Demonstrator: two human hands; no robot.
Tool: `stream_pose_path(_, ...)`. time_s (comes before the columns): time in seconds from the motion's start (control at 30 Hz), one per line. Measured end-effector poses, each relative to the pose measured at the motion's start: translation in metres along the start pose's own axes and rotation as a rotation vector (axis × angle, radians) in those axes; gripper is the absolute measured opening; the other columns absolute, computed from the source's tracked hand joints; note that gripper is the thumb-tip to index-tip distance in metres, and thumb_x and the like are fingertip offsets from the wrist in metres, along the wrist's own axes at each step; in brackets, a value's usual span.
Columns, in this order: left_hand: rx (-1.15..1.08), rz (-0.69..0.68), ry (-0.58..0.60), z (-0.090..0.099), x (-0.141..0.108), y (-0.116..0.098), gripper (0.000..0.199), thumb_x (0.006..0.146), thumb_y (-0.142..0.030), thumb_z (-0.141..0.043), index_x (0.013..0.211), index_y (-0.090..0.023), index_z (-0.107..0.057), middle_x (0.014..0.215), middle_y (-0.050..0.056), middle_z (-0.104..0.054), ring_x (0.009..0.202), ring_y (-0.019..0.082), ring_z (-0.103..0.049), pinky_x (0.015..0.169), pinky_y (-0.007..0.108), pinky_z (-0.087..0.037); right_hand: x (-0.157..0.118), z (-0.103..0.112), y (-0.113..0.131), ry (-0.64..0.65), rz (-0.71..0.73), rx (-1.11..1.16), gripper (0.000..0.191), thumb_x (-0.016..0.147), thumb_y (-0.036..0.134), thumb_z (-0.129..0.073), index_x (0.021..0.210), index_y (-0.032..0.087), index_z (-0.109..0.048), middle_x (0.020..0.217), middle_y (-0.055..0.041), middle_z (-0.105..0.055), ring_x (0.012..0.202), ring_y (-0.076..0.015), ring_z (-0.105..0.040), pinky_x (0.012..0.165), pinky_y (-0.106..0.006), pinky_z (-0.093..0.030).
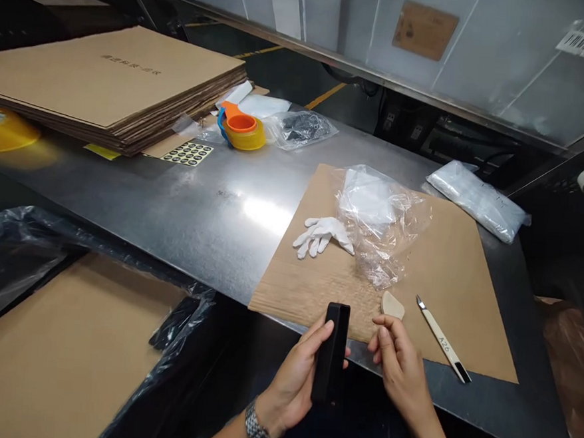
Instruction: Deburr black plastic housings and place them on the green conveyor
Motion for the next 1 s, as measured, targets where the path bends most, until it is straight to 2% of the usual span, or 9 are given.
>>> stream_pose_path(0.1, 0.055, -0.074, -0.017, -0.003, 0.009, -0.007, 0.028, 0.080, -0.034, -0.062, 0.102, -0.018, -0.057, 0.070, 0.004, -0.068, 0.063, 0.015, -0.065, 0.054, 0.021, -0.050, 0.011, 0.004, 0.002, -0.014, -0.013, -0.015, 0.035, 0.093, 0.045, -0.032, 0.100, 0.018, -0.054, 0.052, 0.0042, -0.049, 0.045, -0.0118, -0.049, 0.046, -0.023, -0.037)
stream_pose_path(0.17, 0.067, -0.078, -0.021, -0.004, 0.015, -0.010, 0.028, 0.080, -0.037, -0.061, 0.097, -0.015, -0.058, 0.071, 0.007, -0.069, 0.063, 0.015, -0.065, 0.054, 0.021, -0.050, 0.020, 0.009, 0.009, -0.046, 0.049, -0.061, 0.033, 0.092, 0.044, -0.036, 0.094, 0.019, -0.058, 0.053, 0.0031, -0.049, 0.047, -0.0122, -0.049, 0.047, -0.023, -0.037)
stream_pose_path(0.23, 0.077, -0.052, 0.028, -0.008, 0.018, -0.012, 0.031, 0.082, -0.041, -0.058, 0.096, -0.013, -0.058, 0.070, 0.008, -0.069, 0.061, 0.015, -0.066, 0.053, 0.020, -0.049, 0.028, 0.012, 0.023, -0.054, 0.171, -0.121, 0.027, 0.091, 0.038, -0.041, 0.090, 0.020, -0.061, 0.063, -0.0005, -0.056, 0.057, -0.0135, -0.053, 0.052, -0.024, -0.040)
stream_pose_path(0.3, 0.089, -0.012, 0.096, -0.012, 0.018, -0.012, 0.036, 0.083, -0.045, -0.054, 0.096, -0.012, -0.058, 0.068, 0.010, -0.070, 0.057, 0.014, -0.065, 0.050, 0.019, -0.047, 0.032, 0.012, 0.038, -0.044, 0.333, -0.184, 0.020, 0.090, 0.031, -0.045, 0.097, 0.022, -0.062, 0.081, -0.0041, -0.060, 0.073, -0.0160, -0.057, 0.062, -0.026, -0.044)
stream_pose_path(0.43, 0.170, 0.044, 0.158, -0.015, 0.012, -0.013, 0.043, 0.085, -0.051, -0.045, 0.097, -0.012, -0.057, 0.062, 0.010, -0.069, 0.049, 0.014, -0.063, 0.045, 0.018, -0.044, 0.039, 0.005, 0.062, 0.049, 0.562, -0.255, 0.029, 0.087, 0.024, -0.054, 0.115, 0.023, -0.058, 0.108, -0.0083, -0.057, 0.102, -0.0209, -0.050, 0.085, -0.034, -0.042)
stream_pose_path(0.57, 0.256, 0.053, 0.189, -0.015, 0.007, -0.013, 0.047, 0.086, -0.052, -0.041, 0.083, -0.009, -0.061, 0.053, 0.010, -0.066, 0.044, 0.013, -0.059, 0.044, 0.019, -0.043, 0.046, 0.000, 0.070, 0.187, 0.543, -0.192, 0.022, 0.085, 0.027, -0.058, 0.105, 0.020, -0.062, 0.095, -0.0065, -0.062, 0.091, -0.0186, -0.052, 0.079, -0.031, -0.044)
stream_pose_path(0.77, 0.281, 0.153, 0.249, -0.013, 0.005, -0.012, 0.053, 0.084, -0.056, -0.039, 0.080, -0.009, -0.062, 0.058, 0.010, -0.066, 0.042, 0.014, -0.058, 0.040, 0.020, -0.042, 0.050, 0.002, 0.073, 0.239, 0.570, -0.170, 0.012, 0.085, 0.024, -0.058, 0.091, 0.017, -0.066, 0.077, -0.0032, -0.062, 0.075, -0.0145, -0.052, 0.069, -0.027, -0.041)
stream_pose_path(0.9, 0.315, 0.188, 0.200, -0.012, 0.001, -0.013, 0.057, 0.085, -0.056, -0.036, 0.076, -0.007, -0.063, 0.051, 0.010, -0.063, 0.039, 0.012, -0.055, 0.040, 0.018, -0.040, 0.051, 0.003, 0.072, 0.249, 0.586, -0.167, 0.017, 0.089, 0.018, -0.050, 0.088, 0.017, -0.067, 0.071, -0.0029, -0.061, 0.070, -0.0130, -0.052, 0.064, -0.025, -0.039)
stream_pose_path(1.0, 0.300, 0.184, 0.177, -0.012, -0.001, -0.014, 0.055, 0.086, -0.054, -0.037, 0.076, -0.007, -0.063, 0.056, 0.010, -0.065, 0.040, 0.012, -0.056, 0.040, 0.019, -0.041, 0.050, 0.003, 0.072, 0.267, 0.583, -0.177, 0.015, 0.088, 0.020, -0.051, 0.091, 0.016, -0.065, 0.076, -0.0040, -0.062, 0.075, -0.0140, -0.052, 0.066, -0.026, -0.040)
Point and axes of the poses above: each hand's wrist, its own x-axis towards the middle knuckle, its own z-axis out of the back of the hand, y = z × x, the point moved 4 cm from there along x, towards the middle knuckle
